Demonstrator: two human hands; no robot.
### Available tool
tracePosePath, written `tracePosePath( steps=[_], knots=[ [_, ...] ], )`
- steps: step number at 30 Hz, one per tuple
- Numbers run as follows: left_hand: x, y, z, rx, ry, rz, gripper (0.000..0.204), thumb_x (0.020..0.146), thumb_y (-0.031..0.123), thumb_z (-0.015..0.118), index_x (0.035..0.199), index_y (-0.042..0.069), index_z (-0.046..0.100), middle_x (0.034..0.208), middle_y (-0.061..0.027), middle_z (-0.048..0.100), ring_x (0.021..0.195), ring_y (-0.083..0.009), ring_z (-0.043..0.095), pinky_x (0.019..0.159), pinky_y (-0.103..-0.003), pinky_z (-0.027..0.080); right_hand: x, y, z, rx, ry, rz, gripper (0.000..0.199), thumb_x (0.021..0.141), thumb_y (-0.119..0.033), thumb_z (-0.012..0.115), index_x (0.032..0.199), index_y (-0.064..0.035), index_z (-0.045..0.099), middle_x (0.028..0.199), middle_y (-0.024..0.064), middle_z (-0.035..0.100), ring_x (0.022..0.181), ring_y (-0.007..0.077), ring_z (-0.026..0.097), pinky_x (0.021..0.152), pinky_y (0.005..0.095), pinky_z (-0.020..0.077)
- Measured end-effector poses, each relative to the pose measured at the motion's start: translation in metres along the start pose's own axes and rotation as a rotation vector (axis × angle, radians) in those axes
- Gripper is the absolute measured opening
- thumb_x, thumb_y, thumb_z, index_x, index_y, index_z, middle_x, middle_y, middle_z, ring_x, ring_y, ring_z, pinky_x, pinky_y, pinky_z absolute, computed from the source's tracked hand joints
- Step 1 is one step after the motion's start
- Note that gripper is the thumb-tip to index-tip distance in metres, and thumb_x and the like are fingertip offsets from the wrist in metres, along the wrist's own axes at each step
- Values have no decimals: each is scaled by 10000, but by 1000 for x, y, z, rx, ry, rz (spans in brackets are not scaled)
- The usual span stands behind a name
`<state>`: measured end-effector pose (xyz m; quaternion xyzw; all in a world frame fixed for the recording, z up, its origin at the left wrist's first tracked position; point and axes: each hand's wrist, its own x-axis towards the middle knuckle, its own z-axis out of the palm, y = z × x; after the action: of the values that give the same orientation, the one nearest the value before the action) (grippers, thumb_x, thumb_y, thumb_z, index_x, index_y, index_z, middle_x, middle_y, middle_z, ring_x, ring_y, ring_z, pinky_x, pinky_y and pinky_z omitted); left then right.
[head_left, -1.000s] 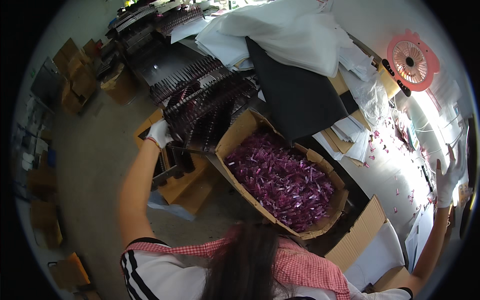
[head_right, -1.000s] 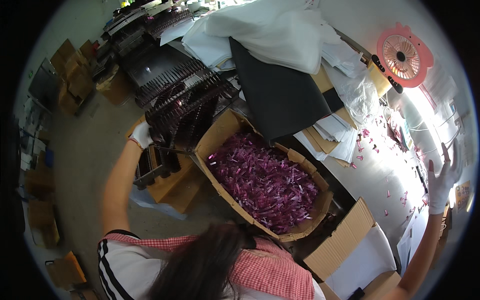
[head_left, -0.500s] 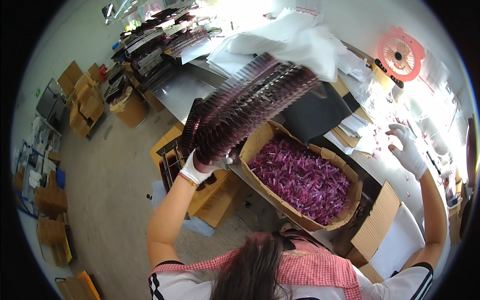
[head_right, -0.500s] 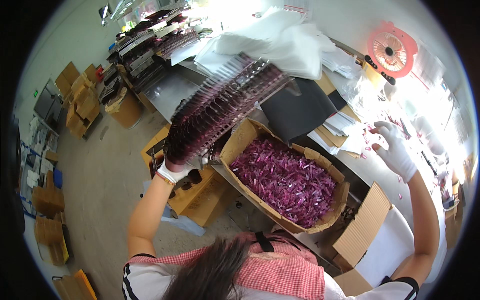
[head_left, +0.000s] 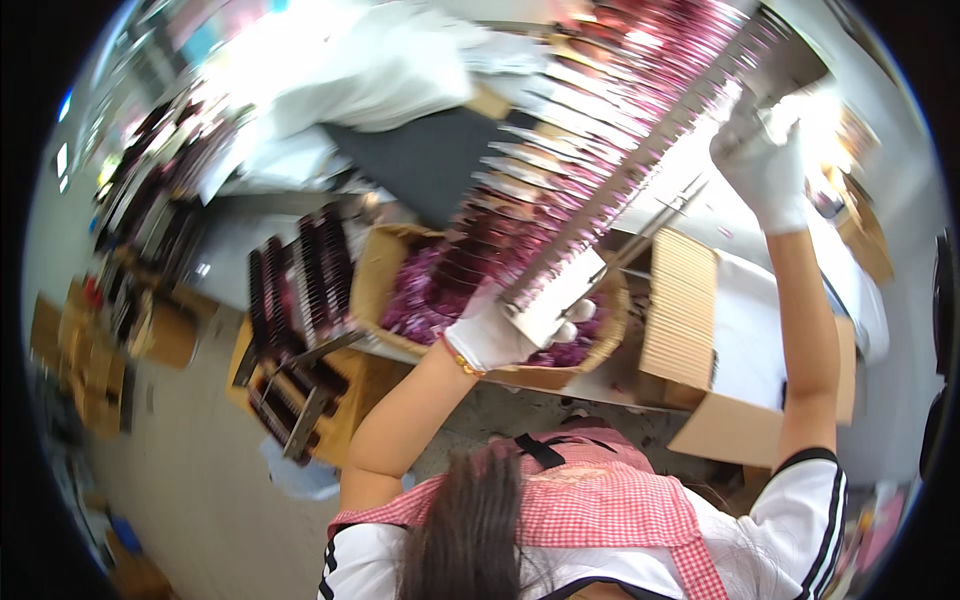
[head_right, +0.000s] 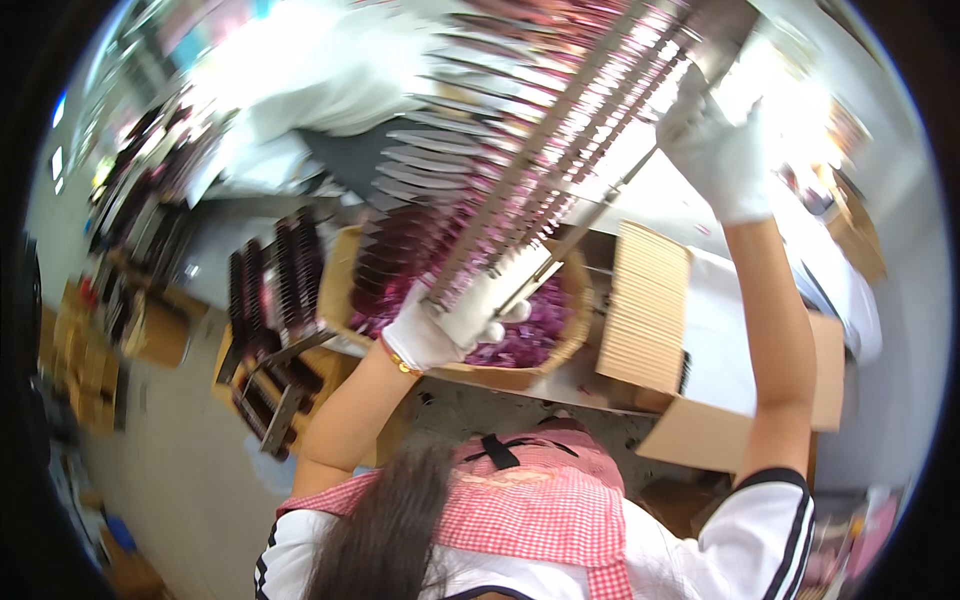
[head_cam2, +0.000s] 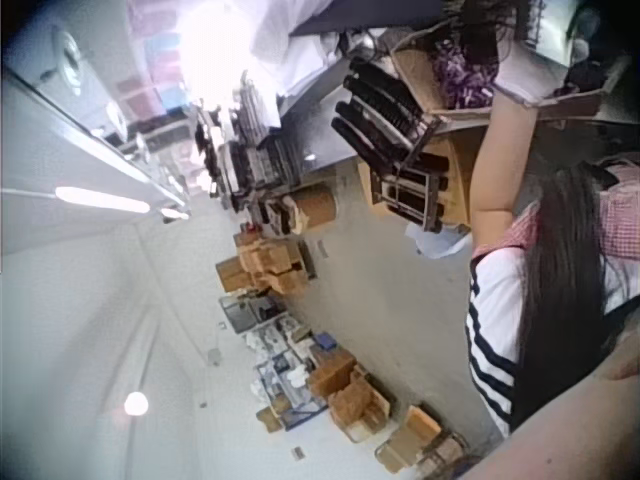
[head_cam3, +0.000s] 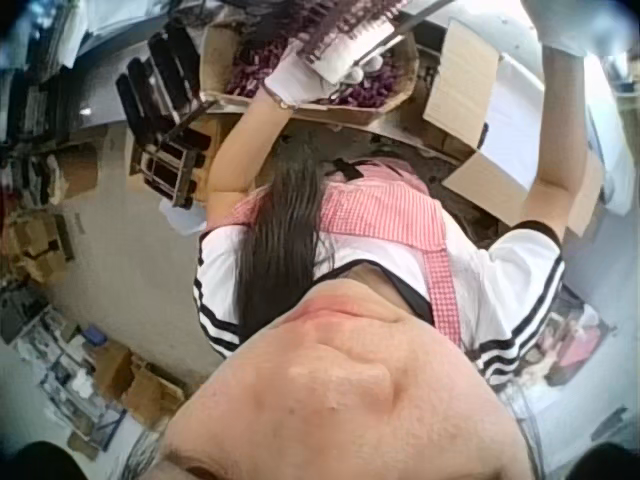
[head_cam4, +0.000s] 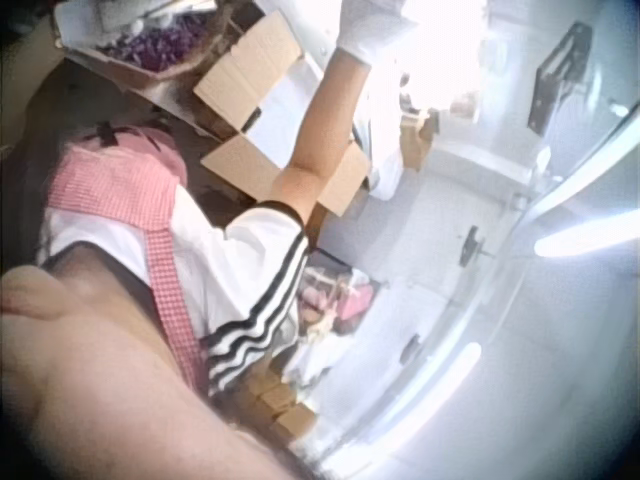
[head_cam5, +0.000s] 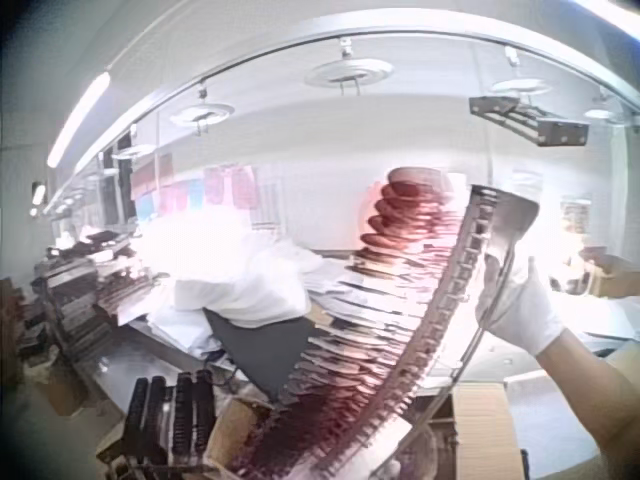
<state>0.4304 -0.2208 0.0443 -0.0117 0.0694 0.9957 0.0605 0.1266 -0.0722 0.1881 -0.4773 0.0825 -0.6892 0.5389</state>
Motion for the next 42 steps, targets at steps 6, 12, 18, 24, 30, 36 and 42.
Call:
tracePosePath(
  steps=[6, 12, 18, 24, 30, 36, 42],
  knots=[
    [120, -17, -37, -227, -304, -279, 666, 1019, 490, 360, 1518, 53, 298, 1548, -182, 353, 932, -302, 685, 775, -398, 605, -31, -132, -8, -109, 573, -142, 335, 1056, -266, 364, 1257, -79, 555, 1283, 56, 664, 528, 22, 386, 618, 242, 383],
    [190, -64, -48, 245, 79, -58, 505, 1039, 408, 401, 1384, 48, 479, 1305, -161, 608, 821, -244, 693, 736, -324, 575, -61, -190, -60, -427, 746, -312, 161, 1038, -245, 476, 970, -122, 553, 747, -42, 507, 504, 48, 397, 591, 254, 396],
    [214, -110, -33, 890, 104, -28, 436, 1002, 240, 511, 1378, 29, 451, 1247, -145, 640, 875, -271, 694, 705, -363, 574, -113, -226, -188, -802, 863, -132, 143, 1031, -277, 524, 991, -144, 560, 700, -58, 415, 542, 44, 386, 547, 202, 375],
    [232, -133, -56, 890, 353, -9, 438, 959, 313, 507, 1298, 36, 515, 1133, -168, 644, 812, -260, 677, 693, -375, 571, -99, -216, -286, -684, 1082, -190, 222, 1027, -303, 558, 1096, -92, 573, 716, -41, 394, 606, 48, 383, 560, 193, 354],
    [227, -127, -69, 812, 404, 44, 361, 957, 307, 527, 1218, 57, 539, 1069, -128, 637, 784, -227, 664, 688, -348, 559, -133, -193, -275, -810, 1077, -257, 341, 1028, -314, 552, 1227, -38, 534, 975, 28, 497, 863, 89, 464, 791, 232, 384],
    [233, -125, -58, 866, 429, 63, 314, 944, 275, 532, 1174, 62, 547, 1035, -91, 636, 762, -191, 647, 653, -317, 540, -213, -168, -259, -1109, 887, -216, 478, 1029, -325, 547, 1358, 17, 495, 1235, 97, 601, 1119, 131, 546, 1022, 271, 415],
    [261, -133, -58, 976, 416, 79, 285, 937, 241, 513, 1152, 59, 562, 989, -61, 635, 731, -152, 622, 619, -284, 516, -278, -120, -266, -824, 1114, -34, 444, 969, -251, 662, 1324, -15, 535, 1215, 15, 607, 1071, 93, 544, 914, 241, 432]
  ],
)
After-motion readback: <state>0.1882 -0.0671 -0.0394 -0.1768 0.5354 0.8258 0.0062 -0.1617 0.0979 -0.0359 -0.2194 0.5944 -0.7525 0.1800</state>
